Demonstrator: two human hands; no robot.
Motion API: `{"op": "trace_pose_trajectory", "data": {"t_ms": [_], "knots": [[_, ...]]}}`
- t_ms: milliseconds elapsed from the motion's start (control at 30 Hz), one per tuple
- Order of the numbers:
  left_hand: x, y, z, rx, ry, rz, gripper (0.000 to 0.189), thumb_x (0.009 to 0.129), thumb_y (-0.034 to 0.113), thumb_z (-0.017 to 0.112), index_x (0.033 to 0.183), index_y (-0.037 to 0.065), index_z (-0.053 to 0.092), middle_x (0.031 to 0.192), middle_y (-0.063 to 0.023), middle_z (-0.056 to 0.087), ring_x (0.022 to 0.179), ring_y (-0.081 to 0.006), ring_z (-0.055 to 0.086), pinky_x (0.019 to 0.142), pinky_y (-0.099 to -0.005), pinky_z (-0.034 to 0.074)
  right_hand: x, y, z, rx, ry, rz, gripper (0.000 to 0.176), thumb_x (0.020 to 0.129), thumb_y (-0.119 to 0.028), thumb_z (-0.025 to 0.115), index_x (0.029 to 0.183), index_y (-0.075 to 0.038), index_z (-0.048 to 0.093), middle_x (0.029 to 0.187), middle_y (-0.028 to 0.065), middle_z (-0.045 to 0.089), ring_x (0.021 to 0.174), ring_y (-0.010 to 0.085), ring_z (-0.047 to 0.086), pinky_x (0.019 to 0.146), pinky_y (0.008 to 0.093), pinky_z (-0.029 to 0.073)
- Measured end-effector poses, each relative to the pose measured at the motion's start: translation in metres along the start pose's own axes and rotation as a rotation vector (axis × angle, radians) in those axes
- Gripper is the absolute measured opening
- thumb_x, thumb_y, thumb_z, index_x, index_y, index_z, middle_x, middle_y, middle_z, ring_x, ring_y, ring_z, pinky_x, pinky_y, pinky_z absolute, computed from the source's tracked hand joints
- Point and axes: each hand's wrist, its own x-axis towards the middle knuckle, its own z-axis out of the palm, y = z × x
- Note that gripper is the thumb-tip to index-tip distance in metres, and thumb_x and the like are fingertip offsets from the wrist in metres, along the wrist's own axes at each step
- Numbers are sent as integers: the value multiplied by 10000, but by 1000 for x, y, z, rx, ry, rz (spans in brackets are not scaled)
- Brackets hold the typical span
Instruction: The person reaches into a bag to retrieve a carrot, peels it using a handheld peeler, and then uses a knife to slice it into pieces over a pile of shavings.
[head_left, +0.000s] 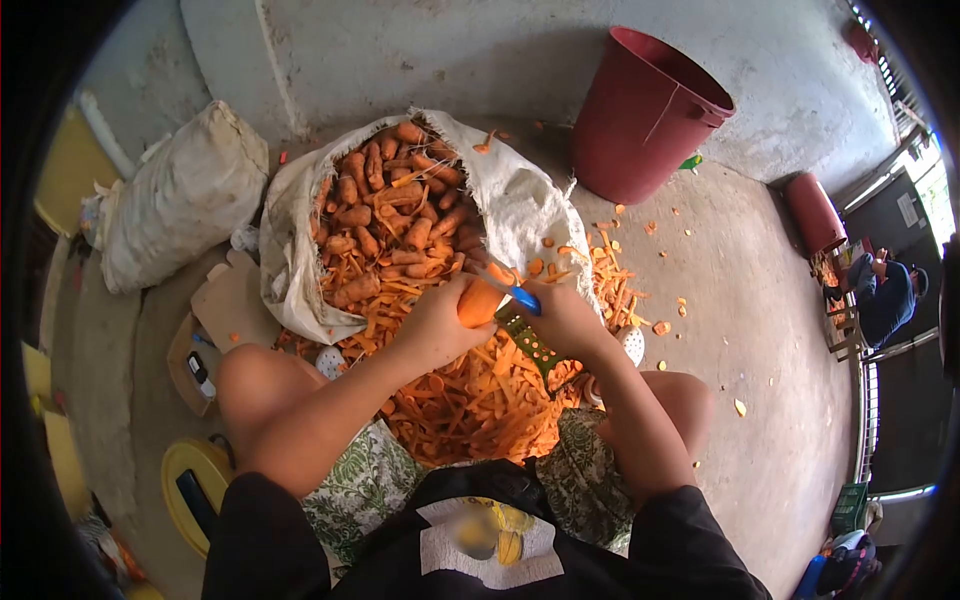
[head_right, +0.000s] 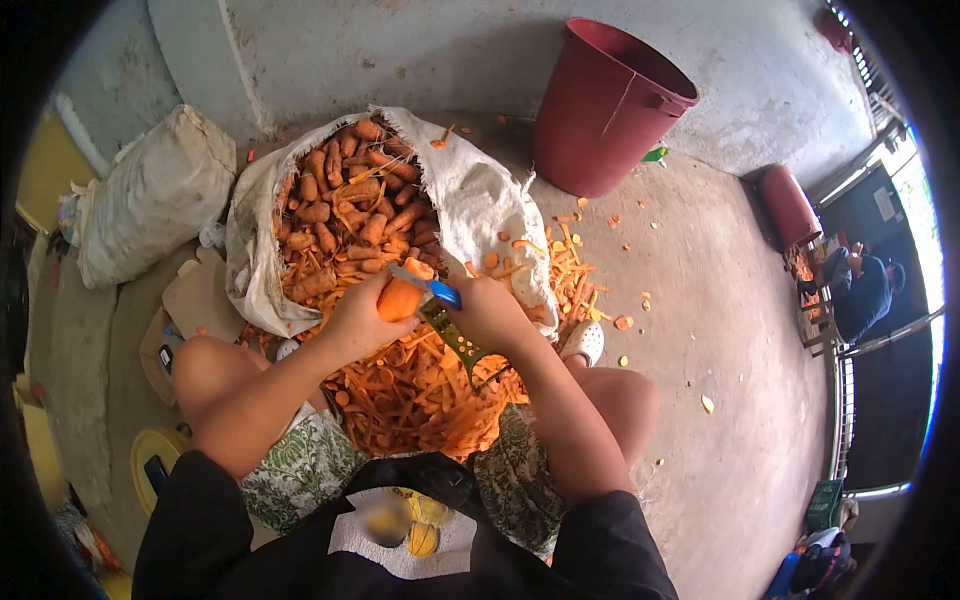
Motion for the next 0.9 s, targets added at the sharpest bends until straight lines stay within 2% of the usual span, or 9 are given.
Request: {"op": "trace_pose_trajectory", "data": {"t_ms": [300,367,433,500,633,733,767,867,900], "knots": [[-3,4,-12,59,-56,193,470,633,168,687,1050,60,498,834,-122,592,732,-260,595,644,-333,463,5,18,11,28,65,-108,133,714,-111,529,804,-23,573,661,199,563,644,357,556,585,413,421],[-6,11,-15,73,-73,158,457,633,150,690,1043,66,506,840,-101,590,736,-236,596,651,-311,460,12,29,22,87,46,43,159,741,-148,516,799,-17,584,695,200,584,666,352,570,607,402,439],[-14,25,-14,241,-281,682,459,622,155,699,1036,105,507,874,-65,588,785,-229,591,673,-334,462,33,82,33,-17,16,251,194,758,-180,510,792,-7,591,722,197,595,679,343,578,625,394,449],[-16,34,-9,182,-239,720,460,613,159,710,1023,117,504,893,-54,584,819,-233,579,706,-348,453,43,112,47,-110,-10,470,233,775,-212,504,785,2,597,750,194,607,693,334,586,643,386,458],[-11,19,-11,-38,-169,581,438,626,83,718,994,122,485,994,-54,545,942,-260,524,819,-366,398,32,58,49,330,-207,379,269,785,-228,535,903,5,594,806,147,629,725,250,605,647,356,463],[-7,9,6,-256,-131,523,413,672,18,687,1014,100,471,1040,-65,506,963,-235,502,832,-344,392,26,53,102,394,-179,-31,311,738,-218,596,986,-34,562,919,105,599,849,202,561,745,327,437],[-7,11,10,-371,-120,412,416,672,26,692,1015,94,467,1035,-71,507,965,-221,502,832,-333,396,15,46,100,849,-148,-320,328,761,-221,579,1049,-70,533,1008,74,550,942,161,515,805,293,415],[-3,10,13,-453,-68,308,408,660,31,708,1000,72,486,1034,-82,513,987,-196,504,844,-316,405,8,7,77,1414,-260,42,324,807,-218,539,1100,-89,488,1059,46,505,1010,123,468,841,258,393],[-2,13,8,-338,-4,362,398,659,29,707,996,65,500,1031,-82,518,992,-196,506,854,-321,406,9,8,73,1398,-162,99,285,848,-206,495,1097,-68,480,990,35,534,911,104,511,789,242,416]]}}
